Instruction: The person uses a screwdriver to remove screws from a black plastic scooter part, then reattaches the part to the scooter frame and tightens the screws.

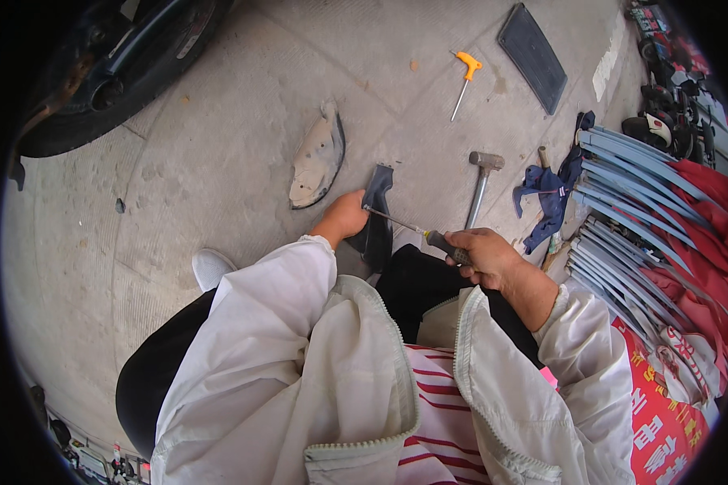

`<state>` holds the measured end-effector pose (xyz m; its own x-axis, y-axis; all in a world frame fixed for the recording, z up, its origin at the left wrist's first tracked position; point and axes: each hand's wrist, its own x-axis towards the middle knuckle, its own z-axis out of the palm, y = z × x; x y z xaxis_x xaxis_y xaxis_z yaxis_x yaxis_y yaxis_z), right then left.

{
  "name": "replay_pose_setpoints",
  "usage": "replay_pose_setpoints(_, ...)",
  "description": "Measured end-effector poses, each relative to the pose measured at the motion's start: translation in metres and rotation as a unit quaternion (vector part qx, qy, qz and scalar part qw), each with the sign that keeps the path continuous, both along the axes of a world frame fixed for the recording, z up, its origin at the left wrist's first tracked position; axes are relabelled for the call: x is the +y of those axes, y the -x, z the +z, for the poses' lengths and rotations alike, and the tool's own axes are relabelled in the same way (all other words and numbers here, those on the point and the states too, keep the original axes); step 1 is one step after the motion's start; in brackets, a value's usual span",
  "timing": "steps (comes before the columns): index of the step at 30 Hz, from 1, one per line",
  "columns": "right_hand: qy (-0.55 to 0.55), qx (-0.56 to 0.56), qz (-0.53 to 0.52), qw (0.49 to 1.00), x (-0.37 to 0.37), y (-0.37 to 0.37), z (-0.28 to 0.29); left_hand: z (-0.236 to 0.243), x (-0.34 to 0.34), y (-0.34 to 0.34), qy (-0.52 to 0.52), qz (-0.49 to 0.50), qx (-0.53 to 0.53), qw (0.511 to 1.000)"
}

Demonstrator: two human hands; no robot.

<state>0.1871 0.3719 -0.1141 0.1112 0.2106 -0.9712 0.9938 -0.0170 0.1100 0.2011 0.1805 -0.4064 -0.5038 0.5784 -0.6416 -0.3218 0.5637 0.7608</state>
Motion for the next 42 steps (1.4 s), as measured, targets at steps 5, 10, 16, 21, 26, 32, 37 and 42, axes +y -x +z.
replay_pose_setpoints(5, -0.137, 0.249, 0.605, 0.743, -0.022, -0.028, 0.009, 0.026, 0.005, 0.011, 0.047, -0.034, -0.007, 0.998)
replay_pose_setpoints(10, -0.2, 0.25, 0.792, 0.52, -0.03, -0.033, 0.005, 0.043, 0.011, 0.02, 0.102, 0.03, -0.018, 0.994)
replay_pose_setpoints(16, 0.036, 0.003, -0.004, 0.999, 0.004, 0.009, -0.008, 0.055, 0.009, 0.025, 0.143, 0.037, -0.029, 0.989)
replay_pose_setpoints(21, -0.017, 0.11, 0.23, 0.967, 0.002, 0.001, 0.006, 0.055, 0.012, 0.026, 0.123, 0.055, 0.006, 0.991)
replay_pose_setpoints(26, -0.182, 0.266, 0.742, 0.588, -0.017, -0.014, 0.024, 0.064, 0.022, 0.043, 0.085, 0.065, -0.002, 0.994)
replay_pose_setpoints(32, 0.084, 0.026, -0.152, 0.984, 0.011, 0.013, 0.024, 0.074, 0.019, 0.067, 0.062, 0.152, 0.103, 0.981)
replay_pose_setpoints(37, -0.002, 0.138, 0.088, 0.987, -0.008, 0.017, 0.054, 0.097, 0.023, 0.093, 0.014, 0.126, 0.14, 0.982)
replay_pose_setpoints(42, -0.136, 0.316, 0.38, 0.859, -0.016, 0.006, 0.081, 0.119, 0.033, 0.105, -0.001, 0.174, 0.158, 0.972)
